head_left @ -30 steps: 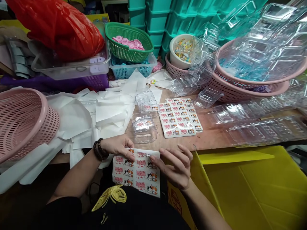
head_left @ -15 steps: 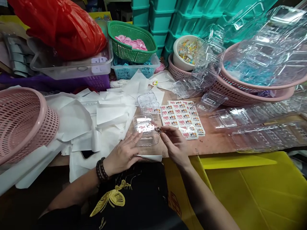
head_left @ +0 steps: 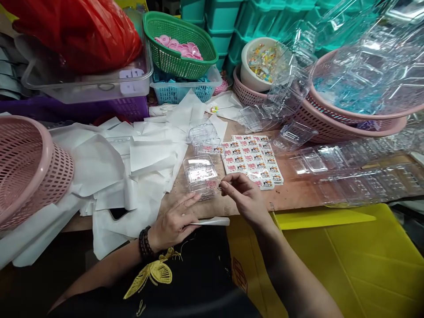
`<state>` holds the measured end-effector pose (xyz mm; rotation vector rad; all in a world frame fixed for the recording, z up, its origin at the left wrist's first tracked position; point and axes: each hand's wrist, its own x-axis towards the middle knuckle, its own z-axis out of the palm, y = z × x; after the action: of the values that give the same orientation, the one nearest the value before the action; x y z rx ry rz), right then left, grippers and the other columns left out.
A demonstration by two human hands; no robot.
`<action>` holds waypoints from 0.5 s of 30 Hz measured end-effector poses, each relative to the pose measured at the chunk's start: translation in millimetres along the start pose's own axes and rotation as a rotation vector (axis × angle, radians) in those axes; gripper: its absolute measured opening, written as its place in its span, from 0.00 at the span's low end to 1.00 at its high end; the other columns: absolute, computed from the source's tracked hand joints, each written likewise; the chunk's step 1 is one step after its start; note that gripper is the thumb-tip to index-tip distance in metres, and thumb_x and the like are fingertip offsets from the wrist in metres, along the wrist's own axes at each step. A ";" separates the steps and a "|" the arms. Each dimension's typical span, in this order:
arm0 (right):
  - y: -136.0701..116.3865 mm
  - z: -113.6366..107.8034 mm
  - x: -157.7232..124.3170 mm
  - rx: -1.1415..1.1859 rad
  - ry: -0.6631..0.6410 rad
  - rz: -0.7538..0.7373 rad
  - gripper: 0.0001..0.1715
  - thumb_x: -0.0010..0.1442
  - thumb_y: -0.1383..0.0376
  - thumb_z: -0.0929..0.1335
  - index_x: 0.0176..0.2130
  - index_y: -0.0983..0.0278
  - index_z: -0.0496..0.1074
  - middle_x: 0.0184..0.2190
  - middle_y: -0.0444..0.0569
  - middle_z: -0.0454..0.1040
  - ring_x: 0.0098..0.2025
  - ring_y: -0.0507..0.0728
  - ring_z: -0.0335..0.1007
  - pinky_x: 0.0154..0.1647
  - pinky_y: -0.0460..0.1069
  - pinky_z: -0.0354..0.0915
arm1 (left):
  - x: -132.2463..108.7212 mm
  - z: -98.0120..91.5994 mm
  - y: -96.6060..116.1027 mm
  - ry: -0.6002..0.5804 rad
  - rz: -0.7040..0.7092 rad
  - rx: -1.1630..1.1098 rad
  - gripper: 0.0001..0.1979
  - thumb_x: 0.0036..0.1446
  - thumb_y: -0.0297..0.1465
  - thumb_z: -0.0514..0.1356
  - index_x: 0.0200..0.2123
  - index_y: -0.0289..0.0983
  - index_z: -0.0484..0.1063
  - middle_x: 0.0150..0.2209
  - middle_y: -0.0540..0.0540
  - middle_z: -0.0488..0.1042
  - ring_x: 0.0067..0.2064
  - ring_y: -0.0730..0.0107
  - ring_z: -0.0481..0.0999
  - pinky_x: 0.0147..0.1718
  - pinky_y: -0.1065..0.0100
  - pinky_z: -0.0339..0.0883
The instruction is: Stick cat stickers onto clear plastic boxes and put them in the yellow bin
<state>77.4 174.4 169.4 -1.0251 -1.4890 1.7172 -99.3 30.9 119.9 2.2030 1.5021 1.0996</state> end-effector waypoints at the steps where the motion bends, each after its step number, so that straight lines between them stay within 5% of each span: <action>1: -0.9 0.9 4.7 0.007 -0.013 0.006 0.20 0.50 0.50 0.77 0.31 0.61 0.71 0.27 0.42 0.69 0.28 0.51 0.65 0.31 0.49 0.65 | -0.2 0.8 -0.8 0.003 -0.004 0.002 0.02 0.60 0.26 0.63 0.35 0.35 0.77 0.63 0.35 0.68 0.67 0.51 0.63 0.61 0.51 0.66; 9: -1.0 2.5 18.8 -0.089 -0.101 0.133 0.19 0.50 0.51 0.76 0.30 0.62 0.70 0.25 0.41 0.68 0.26 0.49 0.60 0.26 0.47 0.58 | 0.6 4.3 -7.1 0.056 0.030 -0.035 0.02 0.59 0.26 0.64 0.33 0.36 0.77 0.61 0.36 0.71 0.68 0.49 0.61 0.60 0.50 0.66; 15: -8.6 4.3 23.0 -0.210 -0.149 0.227 0.18 0.50 0.53 0.74 0.29 0.64 0.71 0.24 0.42 0.69 0.26 0.50 0.61 0.27 0.48 0.55 | -0.6 9.7 -12.1 0.113 0.097 -0.009 0.04 0.55 0.24 0.66 0.35 0.36 0.78 0.71 0.40 0.54 0.68 0.49 0.62 0.62 0.49 0.64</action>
<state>62.1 193.4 174.8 -1.2387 -1.7332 1.8567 -100.9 37.6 105.9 2.2636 1.4442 1.2785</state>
